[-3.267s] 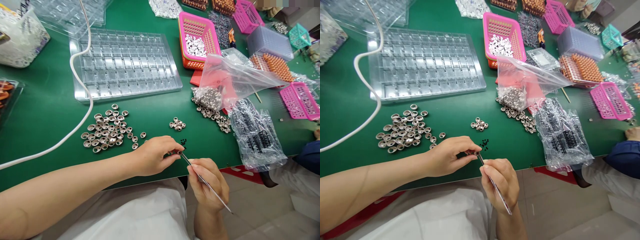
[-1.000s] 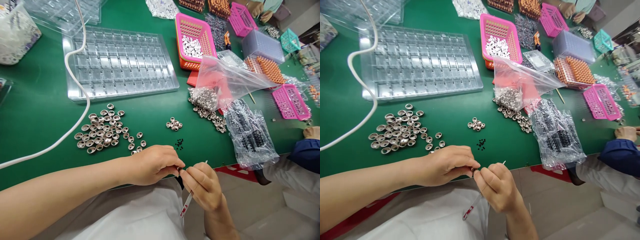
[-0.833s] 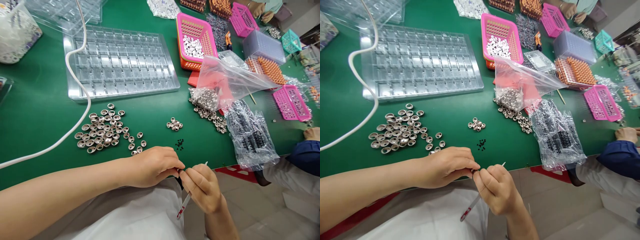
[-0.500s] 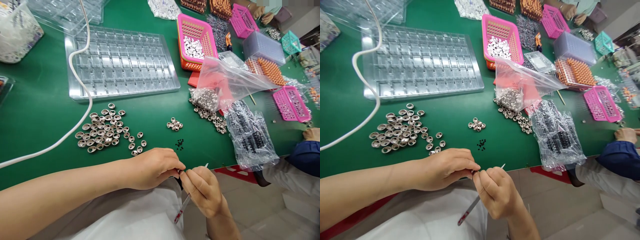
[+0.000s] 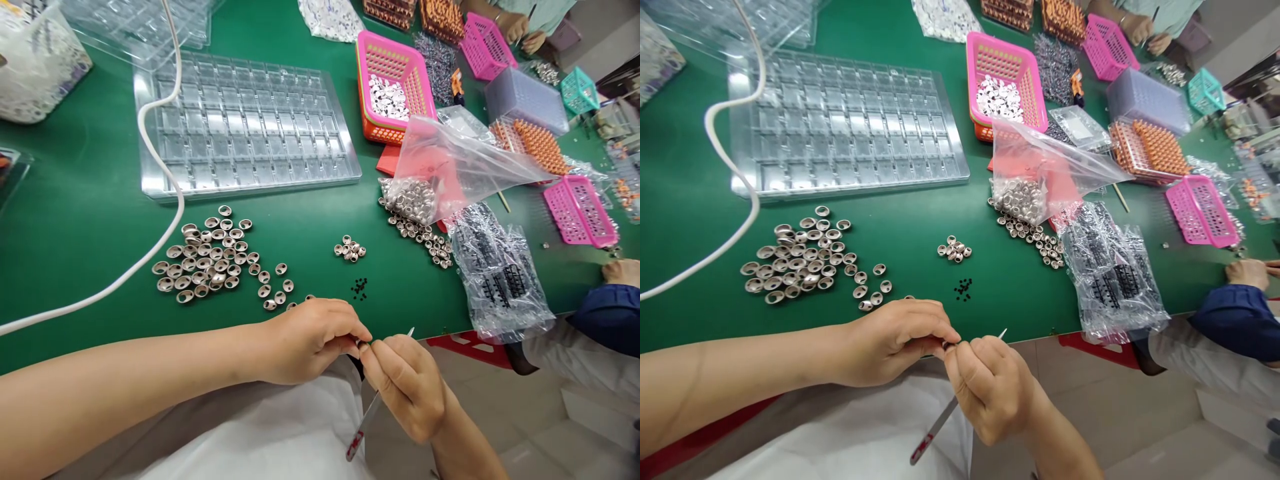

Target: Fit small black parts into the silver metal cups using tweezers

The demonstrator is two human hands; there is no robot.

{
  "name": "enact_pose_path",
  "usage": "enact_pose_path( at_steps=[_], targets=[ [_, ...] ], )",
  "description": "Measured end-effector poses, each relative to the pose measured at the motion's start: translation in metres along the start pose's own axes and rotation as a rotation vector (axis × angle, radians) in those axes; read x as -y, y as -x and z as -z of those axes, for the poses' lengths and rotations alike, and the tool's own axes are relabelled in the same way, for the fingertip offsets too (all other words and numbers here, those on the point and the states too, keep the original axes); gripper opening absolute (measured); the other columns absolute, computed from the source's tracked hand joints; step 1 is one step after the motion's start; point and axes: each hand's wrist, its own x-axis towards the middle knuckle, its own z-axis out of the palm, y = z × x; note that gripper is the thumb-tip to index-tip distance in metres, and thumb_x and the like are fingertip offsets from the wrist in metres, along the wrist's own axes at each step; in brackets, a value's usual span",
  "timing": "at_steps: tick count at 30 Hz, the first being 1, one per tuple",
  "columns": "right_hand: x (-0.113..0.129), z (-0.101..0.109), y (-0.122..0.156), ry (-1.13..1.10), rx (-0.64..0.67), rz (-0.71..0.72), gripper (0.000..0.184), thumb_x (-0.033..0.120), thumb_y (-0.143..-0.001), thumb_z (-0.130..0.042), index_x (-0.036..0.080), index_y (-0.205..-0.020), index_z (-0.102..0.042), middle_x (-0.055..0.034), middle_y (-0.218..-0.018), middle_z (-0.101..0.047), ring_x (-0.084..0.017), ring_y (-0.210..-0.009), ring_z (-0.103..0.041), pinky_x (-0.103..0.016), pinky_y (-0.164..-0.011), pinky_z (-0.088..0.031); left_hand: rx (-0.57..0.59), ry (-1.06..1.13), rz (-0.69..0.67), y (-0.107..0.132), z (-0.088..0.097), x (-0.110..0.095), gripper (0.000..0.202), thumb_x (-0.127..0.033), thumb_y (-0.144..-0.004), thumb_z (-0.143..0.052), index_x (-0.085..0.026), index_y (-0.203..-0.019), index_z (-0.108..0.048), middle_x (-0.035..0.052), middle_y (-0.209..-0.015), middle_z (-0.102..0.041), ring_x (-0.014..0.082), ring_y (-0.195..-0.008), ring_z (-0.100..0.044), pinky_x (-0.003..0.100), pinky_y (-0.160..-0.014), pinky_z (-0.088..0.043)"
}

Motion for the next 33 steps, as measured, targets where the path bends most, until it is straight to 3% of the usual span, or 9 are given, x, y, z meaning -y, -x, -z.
enact_pose_path(
  at_steps=[6,22,29,33],
  targets=[
    [-0.0031,-0.0031,0.005,0.021,-0.012,0.027,0.028,0.005,-0.089,-0.047,0.005,-0.108,-0.067,-0.0147,-0.104,-0.064,-0.02,-0.078,-0.055,-0.035,-0.054,-0.043,-0.008,0.02,0.016,-0.0006,-0.0008,0.0006,0.019,-0.006,-0.093,-0.053,-0.016,-0.1,-0.068,0.0055,-0.084,-0.074,0.0152,-0.077,-0.068,0.023,-0.071,-0.055],
    [-0.002,0.0032,0.0024,-0.002,-0.016,0.001,0.036,0.006,-0.092,-0.041,0.007,-0.118,-0.066,-0.0134,-0.102,-0.067,-0.02,-0.081,-0.059,-0.034,-0.058,-0.051,0.012,0.066,0.043,-0.0001,0.0003,0.0002,0.017,-0.008,-0.093,-0.058,-0.015,-0.103,-0.069,0.006,-0.087,-0.076,0.0148,-0.079,-0.07,0.021,-0.072,-0.055],
    [-0.0001,0.0046,0.0043,-0.101,0.041,-0.062,0.046,0.006,-0.091,-0.042,0.002,-0.136,-0.054,-0.0144,-0.104,-0.068,-0.021,-0.078,-0.061,-0.036,-0.059,-0.05,-0.03,0.053,-0.003,0.0002,-0.0007,-0.0026,0.018,-0.004,-0.092,-0.056,-0.014,-0.102,-0.068,0.0063,-0.084,-0.075,0.0145,-0.077,-0.069,0.021,-0.072,-0.055],
    [0.0005,0.0045,0.0043,-0.09,0.031,-0.037,0.042,0.008,-0.094,-0.038,0.002,-0.13,-0.059,-0.0148,-0.103,-0.067,-0.021,-0.078,-0.06,-0.036,-0.059,-0.049,-0.048,0.057,-0.015,-0.0002,-0.0029,-0.0031,0.019,-0.003,-0.091,-0.055,-0.013,-0.101,-0.068,0.0068,-0.083,-0.075,0.0145,-0.075,-0.069,0.021,-0.072,-0.055]
  ],
)
